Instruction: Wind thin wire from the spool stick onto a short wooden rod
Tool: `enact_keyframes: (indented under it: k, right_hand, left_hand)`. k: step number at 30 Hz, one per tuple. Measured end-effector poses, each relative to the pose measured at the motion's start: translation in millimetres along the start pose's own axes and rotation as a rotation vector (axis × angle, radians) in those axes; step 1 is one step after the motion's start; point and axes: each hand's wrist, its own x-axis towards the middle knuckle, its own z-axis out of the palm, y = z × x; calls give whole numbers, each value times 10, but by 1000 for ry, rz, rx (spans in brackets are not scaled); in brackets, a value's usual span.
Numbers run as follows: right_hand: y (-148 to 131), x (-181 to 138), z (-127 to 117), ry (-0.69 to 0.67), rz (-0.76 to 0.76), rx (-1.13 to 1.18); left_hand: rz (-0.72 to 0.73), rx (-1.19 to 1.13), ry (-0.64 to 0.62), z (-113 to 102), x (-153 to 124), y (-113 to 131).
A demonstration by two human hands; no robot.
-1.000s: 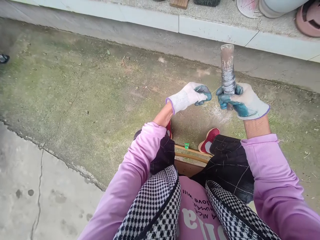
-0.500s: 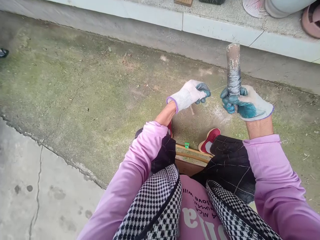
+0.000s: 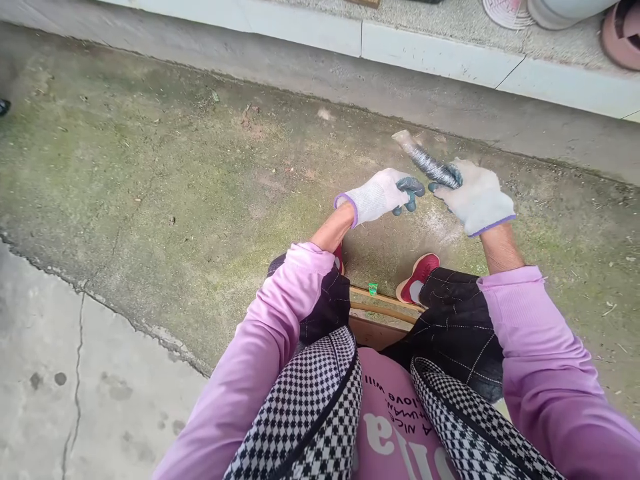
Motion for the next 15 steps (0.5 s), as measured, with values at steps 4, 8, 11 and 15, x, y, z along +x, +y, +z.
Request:
enact_keyframes:
  k: [4,8,11,15]
  right_hand:
    - [-131,18,49,-143,4,-165]
    - [-112,27,115,-295,-56,-276]
    - [-76,-14,120,-414,-134,-304]
    - [5,-99,87,-505,-211,-86]
  left_hand:
    - [-10,248,46,-28,-35,3]
    - [25,475,72,-90,14,-28]
    - [53,493,57,-158,33,-50]
    - [90,393,50,-244,9,-48]
